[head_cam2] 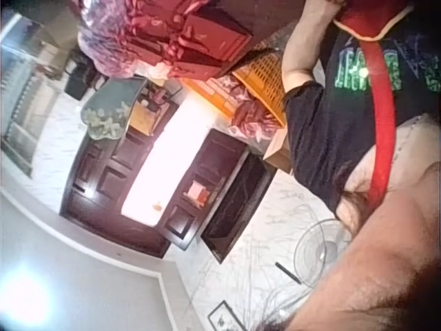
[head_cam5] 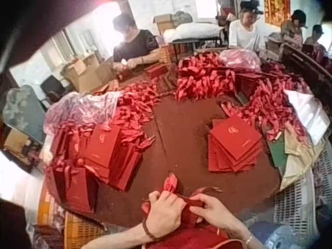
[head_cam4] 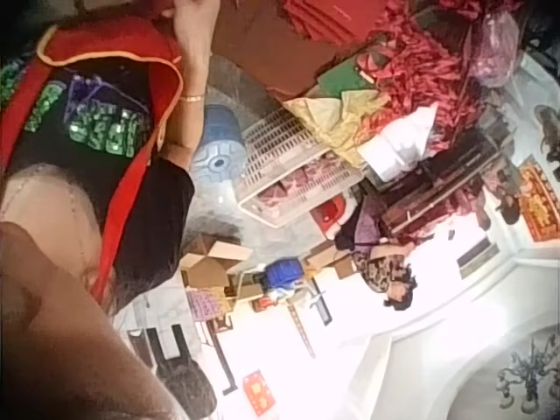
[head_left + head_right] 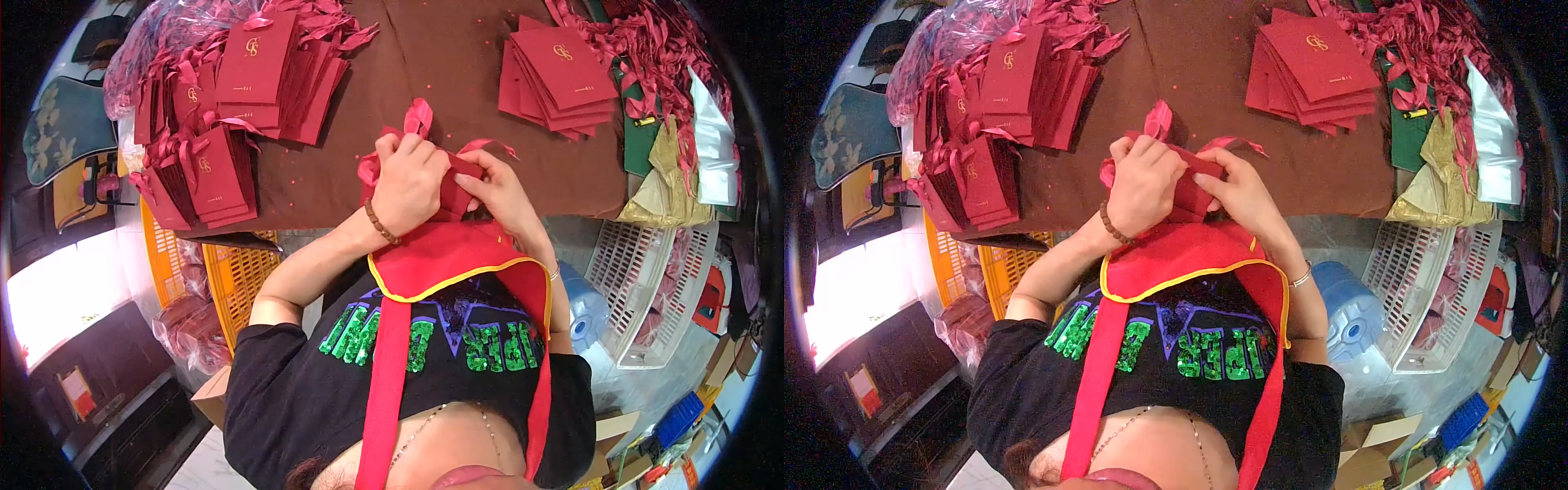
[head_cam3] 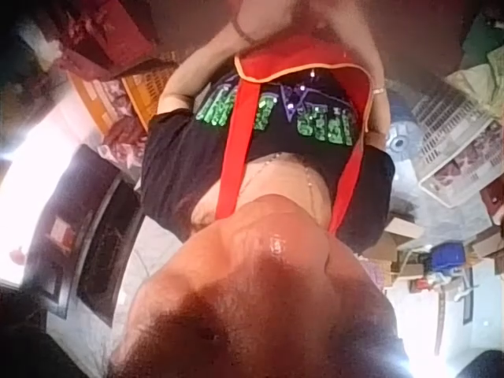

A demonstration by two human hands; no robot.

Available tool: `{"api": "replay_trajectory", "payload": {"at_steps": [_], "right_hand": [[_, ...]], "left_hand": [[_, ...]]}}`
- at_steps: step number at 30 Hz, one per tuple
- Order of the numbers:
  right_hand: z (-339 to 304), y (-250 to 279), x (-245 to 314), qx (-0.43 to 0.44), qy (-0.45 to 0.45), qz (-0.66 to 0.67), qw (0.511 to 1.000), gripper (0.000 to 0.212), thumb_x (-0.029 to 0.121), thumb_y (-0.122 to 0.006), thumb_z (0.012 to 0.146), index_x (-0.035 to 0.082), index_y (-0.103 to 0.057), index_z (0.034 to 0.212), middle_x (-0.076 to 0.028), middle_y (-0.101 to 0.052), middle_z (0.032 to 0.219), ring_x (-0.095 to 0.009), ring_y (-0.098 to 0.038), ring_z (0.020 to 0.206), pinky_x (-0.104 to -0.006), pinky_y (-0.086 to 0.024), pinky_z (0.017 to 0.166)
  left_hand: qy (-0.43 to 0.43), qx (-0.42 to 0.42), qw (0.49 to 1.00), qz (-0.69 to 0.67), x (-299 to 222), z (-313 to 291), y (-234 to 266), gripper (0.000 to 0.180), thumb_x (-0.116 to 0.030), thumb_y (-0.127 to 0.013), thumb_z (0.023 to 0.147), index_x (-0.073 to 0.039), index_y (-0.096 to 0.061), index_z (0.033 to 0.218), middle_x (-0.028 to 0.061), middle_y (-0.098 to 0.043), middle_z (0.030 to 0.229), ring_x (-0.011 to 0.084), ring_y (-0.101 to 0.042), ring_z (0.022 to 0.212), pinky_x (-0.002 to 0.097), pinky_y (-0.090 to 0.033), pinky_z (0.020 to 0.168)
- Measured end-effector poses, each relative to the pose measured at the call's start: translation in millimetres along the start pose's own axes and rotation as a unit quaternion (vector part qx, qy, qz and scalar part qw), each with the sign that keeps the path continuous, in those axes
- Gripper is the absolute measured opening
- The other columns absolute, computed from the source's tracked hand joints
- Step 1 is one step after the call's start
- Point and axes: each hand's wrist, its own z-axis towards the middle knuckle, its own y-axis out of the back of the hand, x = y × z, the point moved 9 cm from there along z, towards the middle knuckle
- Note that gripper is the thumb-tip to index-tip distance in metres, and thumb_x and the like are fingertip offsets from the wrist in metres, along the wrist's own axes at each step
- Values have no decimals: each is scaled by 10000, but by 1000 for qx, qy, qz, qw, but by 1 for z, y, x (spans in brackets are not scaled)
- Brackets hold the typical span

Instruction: The person assembles paper gift bags by attaching ribbon handles by hand and stacks the completed bags on the table.

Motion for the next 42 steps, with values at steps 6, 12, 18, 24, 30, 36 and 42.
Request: {"api": "replay_trajectory", "payload": {"at_steps": [6, 12, 18, 24, 30, 36, 42], "right_hand": [[-4, -2, 8, -8, 10, -58, 998, 272, 81, -568, 848, 10, -535, 1109, -44, -593, 885, -72, -549, 683, -211, -483, 547], [-4, -1, 8, -27, 33, -59, 997, 262, 83, -586, 852, 21, -531, 1101, -17, -574, 816, -46, -513, 564, -180, -426, 493], [-8, -1, 5, -40, 15, -87, 995, 309, 100, -576, 866, 9, -513, 1154, -27, -572, 808, -61, -517, 566, -190, -433, 500], [-12, -3, -2, -70, 28, -11, 997, 335, 66, -572, 846, -26, -492, 1157, -99, -600, 856, -136, -612, 634, -257, -484, 525], [-17, 0, 21, -94, 75, -107, 987, 273, 25, -562, 842, -29, -499, 1102, -134, -607, 865, -177, -635, 653, -273, -520, 560], [-18, -3, 21, -77, 49, -83, 992, 229, 11, -590, 838, -18, -533, 1058, -52, -584, 915, -70, -553, 697, -215, -508, 564], [-19, -4, 22, -85, 53, -92, 991, 232, 22, -608, 831, -19, -552, 1053, -31, -572, 858, -54, -528, 683, -203, -494, 557]], "left_hand": [[-64, -11, 996, 55, -15, -3, -5, 85, -73, -542, 654, -72, -536, 739, 58, -524, 769, 229, -490, 853, 403, -299, 770], [-17, -9, 1000, -5, 2, -2, -4, 74, -90, -607, 752, -100, -566, 813, 33, -601, 1039, 235, -493, 1084, 416, -274, 869], [20, -12, 1000, -18, 4, -4, -9, 75, -91, -595, 749, -104, -557, 812, 20, -583, 955, 229, -496, 995, 420, -268, 834], [-5, -37, 997, 65, -6, -4, -5, 72, -125, -576, 740, -108, -559, 808, 15, -562, 914, 227, -469, 985, 411, -269, 797], [-22, -70, 996, 43, -12, -4, 6, 97, -127, -576, 734, -114, -575, 830, 8, -554, 918, 218, -471, 975, 395, -273, 815], [-25, -32, 997, 64, -9, -13, 4, 155, -129, -556, 719, -89, -601, 862, 12, -575, 868, 190, -527, 863, 390, -331, 797], [6, -53, 995, -81, 2, -14, 4, 199, -46, -618, 738, -83, -607, 933, 20, -597, 805, 205, -550, 779, 357, -359, 750]]}}
